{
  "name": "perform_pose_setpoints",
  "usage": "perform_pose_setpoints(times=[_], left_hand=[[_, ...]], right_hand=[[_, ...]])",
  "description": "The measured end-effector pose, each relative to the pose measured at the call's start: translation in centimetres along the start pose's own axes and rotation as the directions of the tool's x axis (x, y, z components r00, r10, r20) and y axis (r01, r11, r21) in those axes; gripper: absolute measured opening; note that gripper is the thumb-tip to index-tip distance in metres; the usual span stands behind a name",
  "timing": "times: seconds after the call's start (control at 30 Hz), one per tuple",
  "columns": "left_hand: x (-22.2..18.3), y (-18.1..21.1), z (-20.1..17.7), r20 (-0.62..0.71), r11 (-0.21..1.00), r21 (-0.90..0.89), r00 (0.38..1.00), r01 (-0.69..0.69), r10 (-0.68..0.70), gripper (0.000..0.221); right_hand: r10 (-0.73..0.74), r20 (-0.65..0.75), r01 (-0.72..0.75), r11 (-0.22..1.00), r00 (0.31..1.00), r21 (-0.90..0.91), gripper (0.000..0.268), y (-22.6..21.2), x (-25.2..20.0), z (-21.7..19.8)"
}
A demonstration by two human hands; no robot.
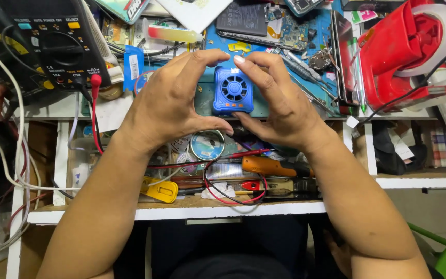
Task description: Repairing or assembling small electronic components at a workbench using tweezers and other tools.
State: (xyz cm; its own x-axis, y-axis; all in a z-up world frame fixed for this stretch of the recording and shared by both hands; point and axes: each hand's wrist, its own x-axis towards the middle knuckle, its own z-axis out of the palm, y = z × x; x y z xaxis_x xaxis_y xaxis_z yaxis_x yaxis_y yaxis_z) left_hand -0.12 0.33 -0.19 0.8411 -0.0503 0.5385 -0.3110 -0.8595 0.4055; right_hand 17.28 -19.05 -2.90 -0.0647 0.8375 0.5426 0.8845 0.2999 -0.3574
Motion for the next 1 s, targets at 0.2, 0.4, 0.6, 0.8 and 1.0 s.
perform_pose_setpoints(times=[0.2, 0.4, 0.6, 0.8, 1.0], left_hand=[[-0.1, 0.0, -0.2, -0.005, 1.000, 0.001, 1.000, -0.017, 0.017, 0.106], [-0.1, -0.2, 0.0, -0.020, 1.000, 0.009, 1.000, -0.023, 0.023, 0.106], [0.1, 0.2, 0.0, -0.048, 0.998, 0.024, 0.997, -0.052, 0.054, 0.103], [0.1, 0.7, 0.2, -0.173, 1.000, 0.006, 0.985, -0.017, 0.018, 0.078], [-0.2, 1.5, 0.3, -0.370, 0.996, -0.087, 0.929, -0.019, -0.014, 0.061]], right_hand=[[-0.011, 0.007, 0.011, 1.000, 1.000, 0.012, 0.082, 0.0, 0.3, 0.1], [0.017, 0.011, -0.017, 1.000, 1.000, 0.010, 0.077, -0.7, 0.7, -0.2], [-0.003, 0.028, 0.003, 1.000, 1.000, 0.009, 0.082, -0.4, 0.8, -0.2], [-0.008, 0.002, 0.009, 1.000, 1.000, -0.027, 0.079, -0.9, 0.6, -1.1], [-0.073, -0.212, 0.058, 0.995, 0.975, -0.077, 0.071, -0.6, -0.3, -2.0]])
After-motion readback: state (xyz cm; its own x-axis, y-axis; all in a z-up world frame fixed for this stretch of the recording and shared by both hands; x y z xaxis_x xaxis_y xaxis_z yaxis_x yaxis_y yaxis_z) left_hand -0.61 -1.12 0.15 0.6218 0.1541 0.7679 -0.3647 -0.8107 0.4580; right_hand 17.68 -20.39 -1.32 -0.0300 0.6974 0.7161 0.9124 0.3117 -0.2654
